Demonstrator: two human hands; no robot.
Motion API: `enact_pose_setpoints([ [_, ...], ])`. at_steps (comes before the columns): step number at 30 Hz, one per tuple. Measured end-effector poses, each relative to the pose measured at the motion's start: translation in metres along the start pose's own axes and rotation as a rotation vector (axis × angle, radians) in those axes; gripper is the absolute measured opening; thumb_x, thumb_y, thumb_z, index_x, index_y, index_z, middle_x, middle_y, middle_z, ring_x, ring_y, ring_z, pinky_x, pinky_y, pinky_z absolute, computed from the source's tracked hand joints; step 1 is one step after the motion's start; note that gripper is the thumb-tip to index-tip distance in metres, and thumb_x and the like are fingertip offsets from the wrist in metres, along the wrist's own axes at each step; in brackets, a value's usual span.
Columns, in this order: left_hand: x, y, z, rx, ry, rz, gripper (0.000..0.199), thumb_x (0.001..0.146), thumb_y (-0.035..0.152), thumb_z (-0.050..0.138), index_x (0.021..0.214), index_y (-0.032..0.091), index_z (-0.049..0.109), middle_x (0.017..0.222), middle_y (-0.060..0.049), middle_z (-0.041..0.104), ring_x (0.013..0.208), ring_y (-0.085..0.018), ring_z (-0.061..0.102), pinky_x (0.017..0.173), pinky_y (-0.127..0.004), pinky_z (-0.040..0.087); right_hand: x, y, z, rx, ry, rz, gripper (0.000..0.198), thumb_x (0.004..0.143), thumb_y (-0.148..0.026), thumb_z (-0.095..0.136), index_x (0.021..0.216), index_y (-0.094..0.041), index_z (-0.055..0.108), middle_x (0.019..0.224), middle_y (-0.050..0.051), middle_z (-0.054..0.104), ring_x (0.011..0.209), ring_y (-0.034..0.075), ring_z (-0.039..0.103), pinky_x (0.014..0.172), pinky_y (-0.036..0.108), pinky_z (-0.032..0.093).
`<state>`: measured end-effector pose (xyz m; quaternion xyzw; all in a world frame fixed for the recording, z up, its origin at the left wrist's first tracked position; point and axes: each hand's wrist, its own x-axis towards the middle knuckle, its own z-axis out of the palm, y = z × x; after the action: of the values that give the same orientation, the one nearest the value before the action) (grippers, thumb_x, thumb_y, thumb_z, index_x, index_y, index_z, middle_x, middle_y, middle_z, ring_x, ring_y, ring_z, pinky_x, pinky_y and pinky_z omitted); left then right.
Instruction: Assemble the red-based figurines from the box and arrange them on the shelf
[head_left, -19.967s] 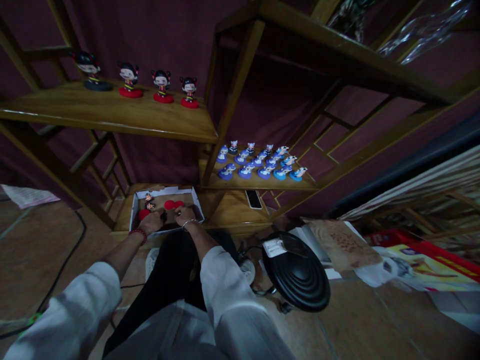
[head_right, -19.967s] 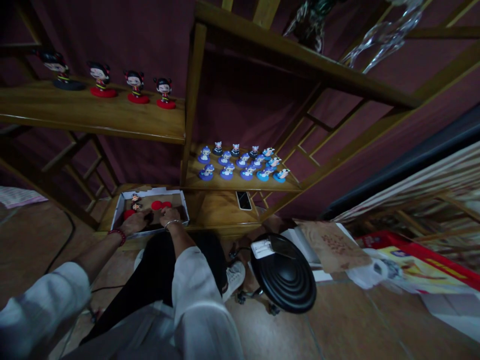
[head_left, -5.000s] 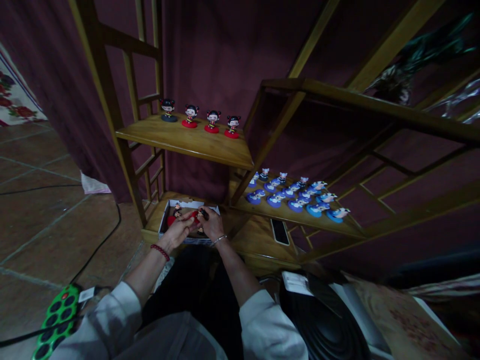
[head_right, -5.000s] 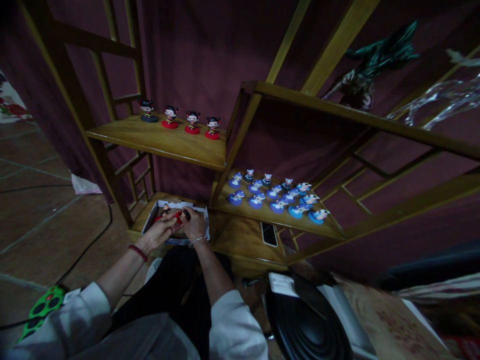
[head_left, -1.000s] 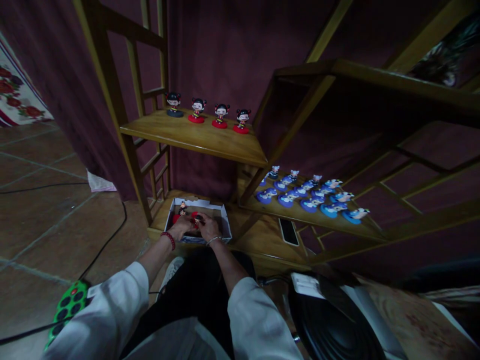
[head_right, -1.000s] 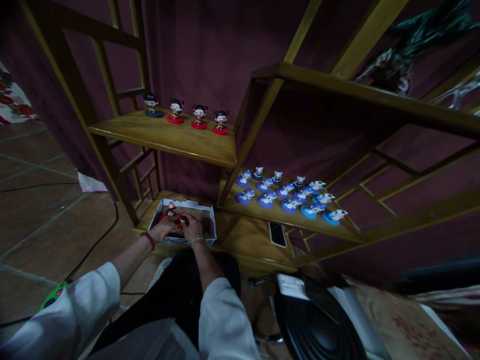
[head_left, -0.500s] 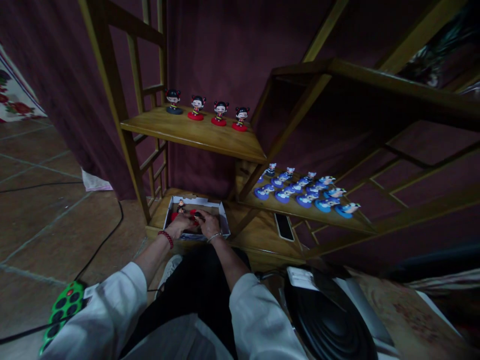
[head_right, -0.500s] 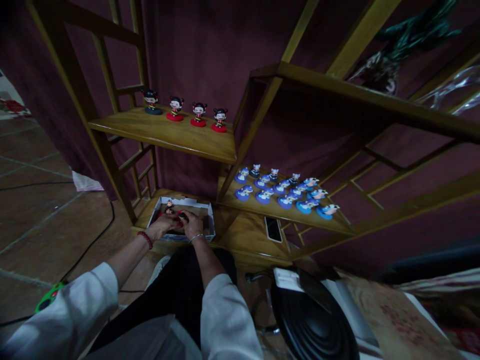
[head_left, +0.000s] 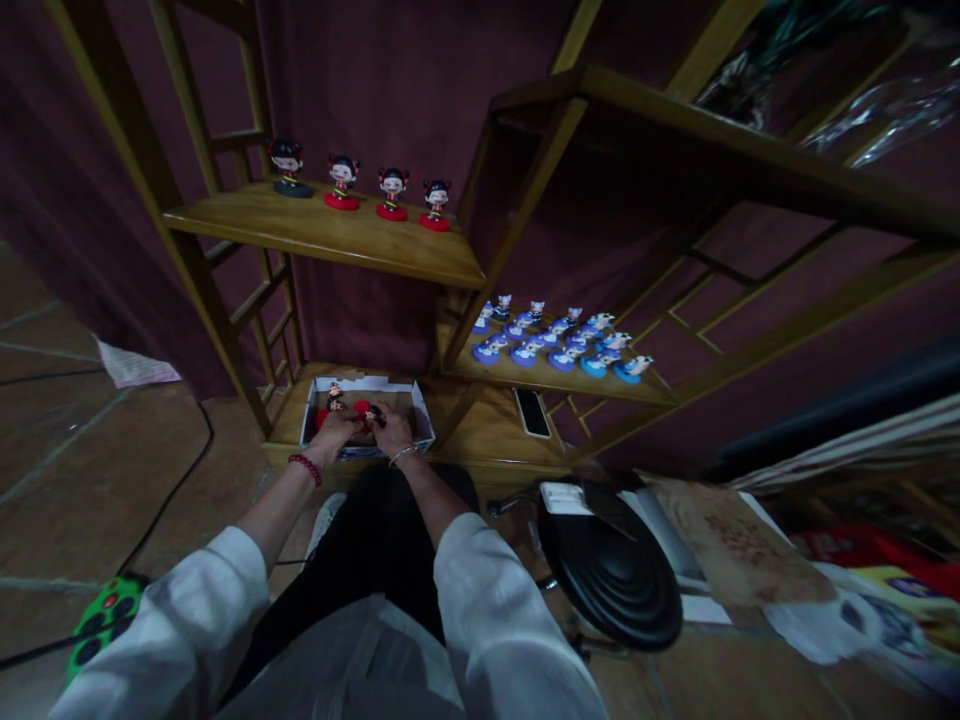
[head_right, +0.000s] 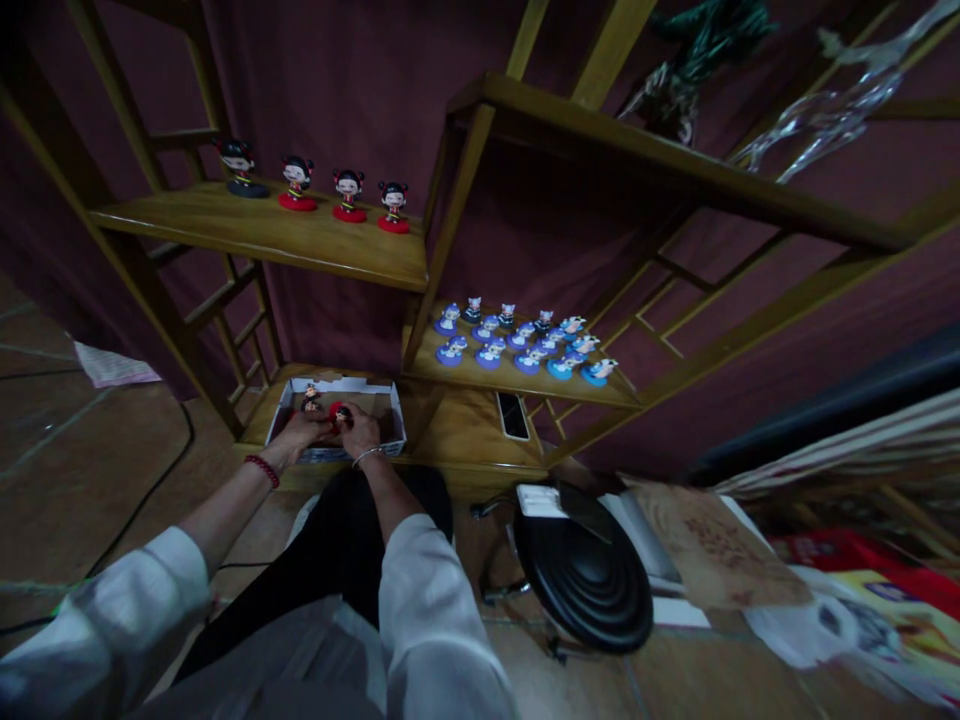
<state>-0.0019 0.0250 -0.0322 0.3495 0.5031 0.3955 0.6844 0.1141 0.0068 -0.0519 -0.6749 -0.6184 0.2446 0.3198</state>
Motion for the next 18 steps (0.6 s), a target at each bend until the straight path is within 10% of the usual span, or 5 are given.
enact_pose_setpoints([
  [18, -0.015, 0.018, -0.006, -0.113, 0.076, 0.015, 0.022, 0.059, -0.010, 0.053, 0.062, 0.012, 0.058, 0.058, -0.002, 0.061, 0.055, -0.010, 0.059, 0.065, -0.025, 0.051, 0.003, -0.022, -0.006, 0.062, 0.024, -0.028, 0.031, 0.074, -0.016, 0.056, 0.105, -0.022, 0.058, 0.090, 0.000, 0.068, 0.083, 0.012, 0.062, 0.079, 0.023, 0.047],
])
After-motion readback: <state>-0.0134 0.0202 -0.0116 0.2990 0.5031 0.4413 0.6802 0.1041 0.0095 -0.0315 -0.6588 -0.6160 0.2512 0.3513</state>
